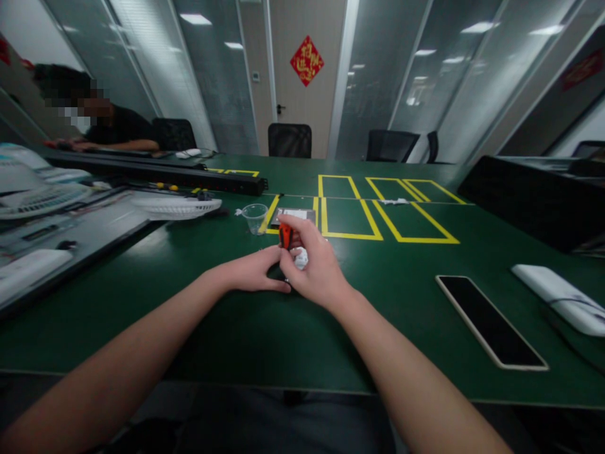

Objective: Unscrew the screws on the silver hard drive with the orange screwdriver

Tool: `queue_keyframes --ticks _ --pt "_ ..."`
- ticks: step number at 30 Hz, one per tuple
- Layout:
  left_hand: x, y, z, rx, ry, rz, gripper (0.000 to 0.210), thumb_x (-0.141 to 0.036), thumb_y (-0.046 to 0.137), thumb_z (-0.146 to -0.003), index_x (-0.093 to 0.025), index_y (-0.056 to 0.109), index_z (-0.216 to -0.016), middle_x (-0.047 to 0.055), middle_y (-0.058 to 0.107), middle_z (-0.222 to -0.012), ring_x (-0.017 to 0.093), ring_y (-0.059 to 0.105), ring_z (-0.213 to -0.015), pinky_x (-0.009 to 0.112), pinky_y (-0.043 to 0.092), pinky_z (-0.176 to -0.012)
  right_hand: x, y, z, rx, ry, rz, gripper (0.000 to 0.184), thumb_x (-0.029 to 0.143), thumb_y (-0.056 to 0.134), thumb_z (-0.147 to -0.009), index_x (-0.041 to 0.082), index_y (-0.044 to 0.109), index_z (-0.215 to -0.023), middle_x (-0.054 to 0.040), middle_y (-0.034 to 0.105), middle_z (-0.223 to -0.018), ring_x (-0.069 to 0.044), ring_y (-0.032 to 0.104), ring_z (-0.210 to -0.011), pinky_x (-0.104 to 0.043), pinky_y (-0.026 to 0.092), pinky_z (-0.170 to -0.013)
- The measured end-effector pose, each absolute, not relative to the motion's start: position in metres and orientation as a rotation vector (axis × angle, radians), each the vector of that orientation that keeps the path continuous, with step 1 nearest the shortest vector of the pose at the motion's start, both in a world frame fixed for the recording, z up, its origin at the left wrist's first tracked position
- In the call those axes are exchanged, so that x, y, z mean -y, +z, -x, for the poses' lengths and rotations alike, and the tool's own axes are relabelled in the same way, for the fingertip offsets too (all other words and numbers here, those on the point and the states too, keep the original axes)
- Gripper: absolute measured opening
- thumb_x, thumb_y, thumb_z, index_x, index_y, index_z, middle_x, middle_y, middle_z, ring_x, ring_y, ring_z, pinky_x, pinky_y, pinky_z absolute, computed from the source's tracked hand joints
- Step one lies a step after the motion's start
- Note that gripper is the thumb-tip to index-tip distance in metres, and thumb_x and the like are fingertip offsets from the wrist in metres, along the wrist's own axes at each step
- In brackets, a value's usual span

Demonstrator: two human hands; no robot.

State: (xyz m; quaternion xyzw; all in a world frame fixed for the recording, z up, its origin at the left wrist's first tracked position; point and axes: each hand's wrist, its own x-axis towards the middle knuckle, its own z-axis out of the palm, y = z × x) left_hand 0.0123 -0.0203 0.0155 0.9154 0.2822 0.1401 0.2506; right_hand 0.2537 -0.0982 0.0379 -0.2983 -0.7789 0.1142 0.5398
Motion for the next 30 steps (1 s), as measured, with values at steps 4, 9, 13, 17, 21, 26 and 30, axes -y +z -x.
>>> queue_keyframes --ticks 4,9,13,17,21,26,30 --pt "0.0188 0.0147 -0.0125 -0.808 0.366 -2.417 0.092 -0.068 0.108 -0.098 -0.027 0.076 -0.175 0.019 0.073 -0.187 0.051 0.067 -0.179 0.068 0.049 -0.156 0.1000 0.0392 -0.2529 1.865 0.261 0.720 0.068 0.021 0.075 -0.113 0.037 0.062 -0.178 -0.0126 0.081 -0.160 -0.035 0.088 -0.131 -0.062 0.077 -0.122" --pt "0.0187 0.0124 -0.0127 -0.821 0.388 -2.422 0.093 -0.067 0.108 -0.097 -0.026 0.076 -0.174 0.020 0.075 -0.182 0.050 0.070 -0.173 0.069 0.052 -0.153 0.1004 0.0450 -0.2555 1.873 0.203 0.752 0.060 0.026 0.081 -0.114 0.036 0.069 -0.171 -0.0113 0.085 -0.153 -0.035 0.086 -0.126 -0.059 0.078 -0.115" --pt "0.0208 0.0146 -0.0125 -0.822 0.389 -2.437 0.089 -0.065 0.108 -0.099 -0.026 0.075 -0.173 0.019 0.076 -0.183 0.051 0.071 -0.174 0.069 0.054 -0.152 0.0993 0.0425 -0.2547 1.844 0.237 0.730 0.057 0.024 0.077 -0.116 0.036 0.069 -0.171 -0.0109 0.084 -0.150 -0.032 0.086 -0.121 -0.056 0.079 -0.110" --pt "0.0206 0.0152 -0.0123 -0.807 0.373 -2.444 0.093 -0.065 0.109 -0.099 -0.028 0.074 -0.177 0.019 0.075 -0.185 0.052 0.068 -0.178 0.069 0.052 -0.154 0.0997 0.0394 -0.2530 1.845 0.301 0.735 0.067 0.021 0.074 -0.114 0.037 0.064 -0.177 -0.0109 0.082 -0.150 -0.032 0.089 -0.122 -0.057 0.079 -0.113" --pt "0.0188 0.0124 -0.0120 -0.814 0.397 -2.429 0.091 -0.065 0.109 -0.098 -0.027 0.076 -0.173 0.020 0.075 -0.183 0.051 0.070 -0.174 0.069 0.053 -0.152 0.1007 0.0433 -0.2545 1.867 0.233 0.732 0.060 0.025 0.078 -0.115 0.036 0.067 -0.173 -0.0118 0.084 -0.155 -0.034 0.087 -0.125 -0.060 0.078 -0.117" --pt "0.0193 0.0120 -0.0117 -0.822 0.400 -2.435 0.087 -0.067 0.109 -0.098 -0.026 0.078 -0.169 0.019 0.078 -0.178 0.049 0.073 -0.170 0.067 0.055 -0.151 0.0996 0.0460 -0.2557 1.865 0.187 0.752 0.054 0.029 0.081 -0.117 0.036 0.072 -0.169 -0.0102 0.086 -0.146 -0.033 0.084 -0.116 -0.057 0.078 -0.106" --pt "0.0217 0.0161 -0.0125 -0.807 0.390 -2.437 0.088 -0.064 0.108 -0.100 -0.027 0.076 -0.173 0.018 0.075 -0.184 0.050 0.070 -0.175 0.067 0.054 -0.152 0.0990 0.0417 -0.2539 1.842 0.239 0.719 0.055 0.023 0.073 -0.117 0.036 0.068 -0.171 -0.0113 0.084 -0.153 -0.032 0.087 -0.119 -0.058 0.078 -0.110"
